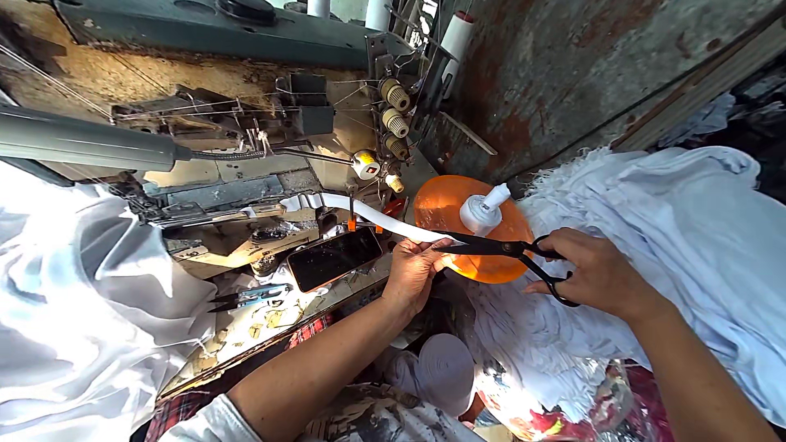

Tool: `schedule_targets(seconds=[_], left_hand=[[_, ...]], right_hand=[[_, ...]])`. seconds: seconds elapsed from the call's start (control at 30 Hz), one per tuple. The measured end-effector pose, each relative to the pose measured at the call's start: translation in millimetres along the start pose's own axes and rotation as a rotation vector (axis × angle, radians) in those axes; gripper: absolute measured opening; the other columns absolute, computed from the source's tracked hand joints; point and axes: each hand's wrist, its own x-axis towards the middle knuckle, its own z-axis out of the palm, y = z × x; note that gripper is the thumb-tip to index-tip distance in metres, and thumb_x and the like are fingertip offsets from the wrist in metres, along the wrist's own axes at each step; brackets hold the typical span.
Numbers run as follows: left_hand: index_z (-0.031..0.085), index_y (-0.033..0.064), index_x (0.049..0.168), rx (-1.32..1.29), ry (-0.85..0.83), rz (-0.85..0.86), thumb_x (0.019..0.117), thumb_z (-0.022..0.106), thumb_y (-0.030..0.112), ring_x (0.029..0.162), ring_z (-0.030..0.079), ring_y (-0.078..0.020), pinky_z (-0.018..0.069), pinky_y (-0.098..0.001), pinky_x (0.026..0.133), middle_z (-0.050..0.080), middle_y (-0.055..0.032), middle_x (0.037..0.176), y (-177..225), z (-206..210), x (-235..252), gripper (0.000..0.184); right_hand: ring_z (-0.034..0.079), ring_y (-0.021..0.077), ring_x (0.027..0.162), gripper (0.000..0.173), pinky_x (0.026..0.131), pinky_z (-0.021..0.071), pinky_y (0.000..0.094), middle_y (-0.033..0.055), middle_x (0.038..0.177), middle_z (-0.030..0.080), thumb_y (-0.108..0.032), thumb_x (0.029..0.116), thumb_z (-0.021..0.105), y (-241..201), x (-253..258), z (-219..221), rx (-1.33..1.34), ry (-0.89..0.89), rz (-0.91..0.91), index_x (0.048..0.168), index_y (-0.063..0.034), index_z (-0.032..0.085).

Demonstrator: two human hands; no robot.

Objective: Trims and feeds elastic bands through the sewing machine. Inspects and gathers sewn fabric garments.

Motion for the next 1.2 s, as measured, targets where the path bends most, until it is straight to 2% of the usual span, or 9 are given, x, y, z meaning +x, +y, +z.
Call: schedule_targets(seconds=[0.27, 0.4, 0.63, 0.87, 1.07, 1.2], left_hand=[[0.062, -0.0035, 0.096, -0.011, -0.018, -0.012, 0.0943, 0.055, -0.017, 0.073, 0.074, -0.0168, 0.0631, -0.0285, 0.074, 0.074, -0.0112, 0.082, -0.2, 1.2, -1.9, 0.015], [0.061, -0.0032, 0.094, 0.012, -0.003, -0.002, 0.0938, 0.054, -0.019, 0.071, 0.073, -0.0147, 0.0623, -0.0267, 0.071, 0.074, -0.0103, 0.081, 0.1, 1.0, -1.8, 0.017], [0.062, -0.0032, 0.095, 0.021, -0.029, -0.005, 0.093, 0.058, -0.017, 0.072, 0.074, -0.0154, 0.0629, -0.0277, 0.073, 0.074, -0.01, 0.081, -1.7, -0.7, -3.4, 0.015], [0.061, -0.0029, 0.096, 0.033, -0.032, -0.011, 0.092, 0.058, -0.018, 0.072, 0.074, -0.0154, 0.0628, -0.0275, 0.073, 0.074, -0.0096, 0.081, -5.8, -3.3, -5.7, 0.016], [0.061, -0.0039, 0.099, 0.036, -0.036, -0.013, 0.0926, 0.059, -0.017, 0.075, 0.075, -0.0181, 0.0636, -0.0301, 0.075, 0.074, -0.0109, 0.084, -6.6, -6.3, -6.7, 0.015], [0.062, -0.0034, 0.098, -0.004, -0.067, 0.005, 0.0945, 0.054, -0.018, 0.076, 0.075, -0.0193, 0.0643, -0.033, 0.076, 0.074, -0.0112, 0.085, -6.4, -10.2, -8.0, 0.017]], right_hand=[[0.064, 0.022, 0.072, 0.066, 0.061, 0.0527, 0.0359, 0.0119, 0.081, 0.068, -0.065, 0.0783, 0.07, 2.0, 0.4, 1.8, 0.006, -0.028, 0.023, 0.092, -0.0007, 0.07], [0.063, 0.0226, 0.069, 0.071, 0.059, 0.0513, 0.0372, 0.0124, 0.08, 0.066, -0.069, 0.076, 0.069, 0.4, 0.6, 1.1, 0.019, -0.063, 0.02, 0.091, 0.0, 0.068], [0.055, 0.0147, 0.061, 0.069, 0.053, 0.0447, 0.0292, 0.0073, 0.072, 0.061, -0.07, 0.075, 0.068, -5.5, -3.3, -4.2, 0.029, -0.099, 0.038, 0.088, -0.0018, 0.066], [0.048, 0.0093, 0.057, 0.069, 0.051, 0.0392, 0.0252, 0.0027, 0.065, 0.054, -0.071, 0.0757, 0.067, -14.0, -8.4, -8.6, 0.053, -0.151, 0.079, 0.084, -0.0029, 0.063], [0.047, 0.0105, 0.055, 0.067, 0.049, 0.0383, 0.0265, 0.0027, 0.062, 0.052, -0.07, 0.0784, 0.065, -17.1, -14.9, -11.5, 0.018, -0.153, 0.089, 0.081, -0.0026, 0.062], [0.047, 0.0104, 0.054, 0.065, 0.049, 0.0379, 0.0267, 0.0023, 0.062, 0.051, -0.067, 0.0783, 0.066, -20.2, -18.4, -15.6, 0.023, -0.166, 0.108, 0.081, -0.0029, 0.063]])
